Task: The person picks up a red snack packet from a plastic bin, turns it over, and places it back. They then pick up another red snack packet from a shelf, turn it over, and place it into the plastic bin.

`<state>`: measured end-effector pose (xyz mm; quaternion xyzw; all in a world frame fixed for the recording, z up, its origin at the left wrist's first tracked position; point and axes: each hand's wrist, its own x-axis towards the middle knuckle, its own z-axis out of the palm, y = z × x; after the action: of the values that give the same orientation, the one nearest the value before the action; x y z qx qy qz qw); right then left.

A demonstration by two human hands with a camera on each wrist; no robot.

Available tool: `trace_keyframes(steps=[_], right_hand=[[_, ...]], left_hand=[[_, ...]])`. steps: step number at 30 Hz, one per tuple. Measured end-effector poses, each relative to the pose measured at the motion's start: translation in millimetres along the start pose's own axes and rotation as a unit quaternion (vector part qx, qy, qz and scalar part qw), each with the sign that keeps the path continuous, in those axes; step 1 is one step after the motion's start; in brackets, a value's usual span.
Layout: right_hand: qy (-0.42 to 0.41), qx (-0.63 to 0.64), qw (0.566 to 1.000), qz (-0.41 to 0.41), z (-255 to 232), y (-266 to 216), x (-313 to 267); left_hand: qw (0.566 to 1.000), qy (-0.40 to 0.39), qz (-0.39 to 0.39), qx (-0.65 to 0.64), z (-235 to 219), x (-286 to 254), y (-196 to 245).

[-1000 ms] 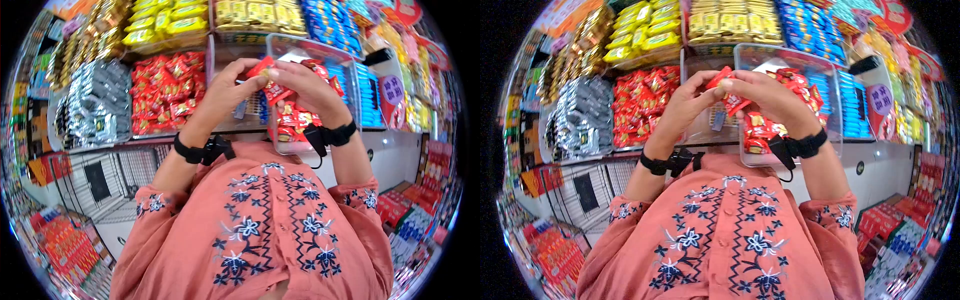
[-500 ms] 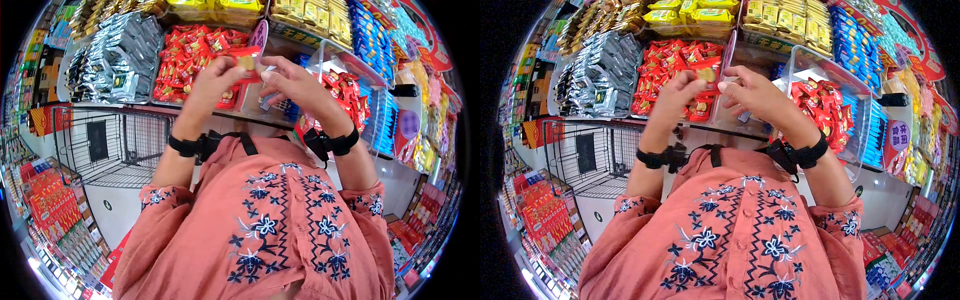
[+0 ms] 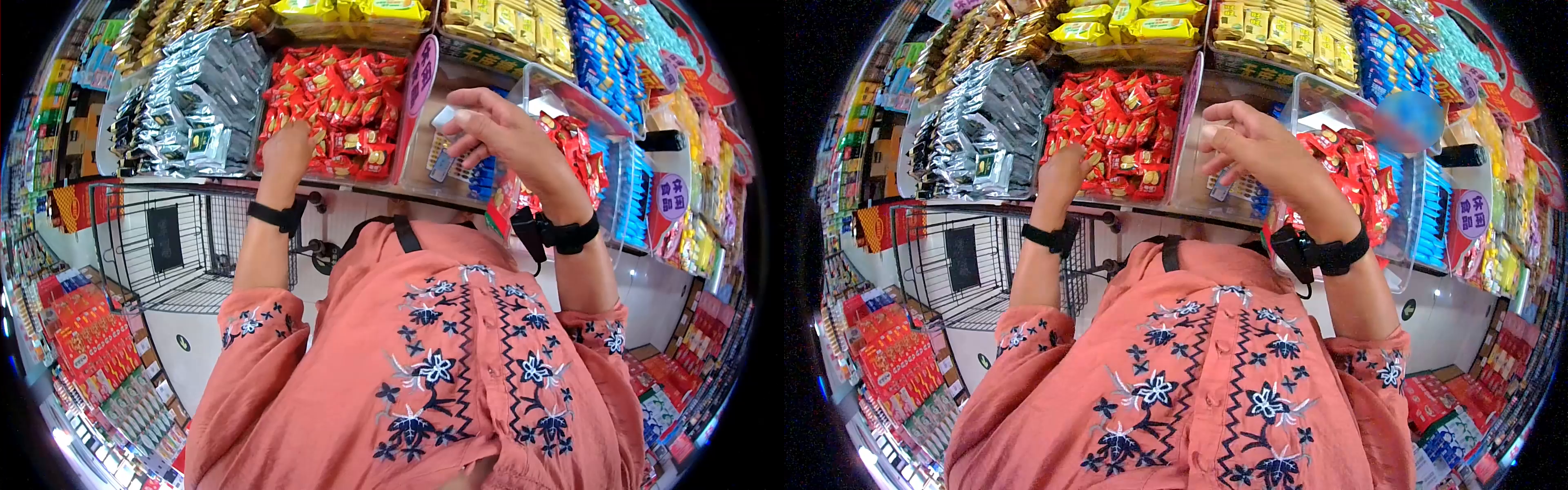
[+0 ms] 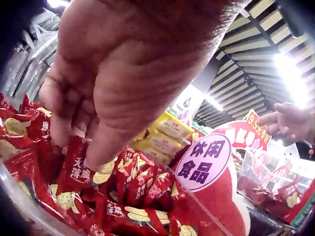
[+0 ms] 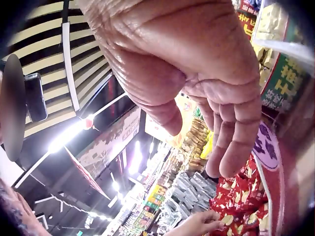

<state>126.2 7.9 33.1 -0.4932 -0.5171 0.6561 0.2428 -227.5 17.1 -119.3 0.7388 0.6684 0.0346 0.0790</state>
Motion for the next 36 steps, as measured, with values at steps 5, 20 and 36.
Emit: trace_keyframes(steps=[5,20,36], right_hand=[[0.042,0.010,0.999,0.010,-12,-1,-15],[0.217,0.006,0.975,-0.055,-110,7,-75],[0.017,-0.427,0.902,0.054,-144,120,-70]], left_hand=[[1.000,0.011,0.008,-0.015,7,0,-7],[0.972,0.091,0.030,-0.216,-42,8,38],[0.859,-0.069,0.148,-0.486,-94,-2,277]])
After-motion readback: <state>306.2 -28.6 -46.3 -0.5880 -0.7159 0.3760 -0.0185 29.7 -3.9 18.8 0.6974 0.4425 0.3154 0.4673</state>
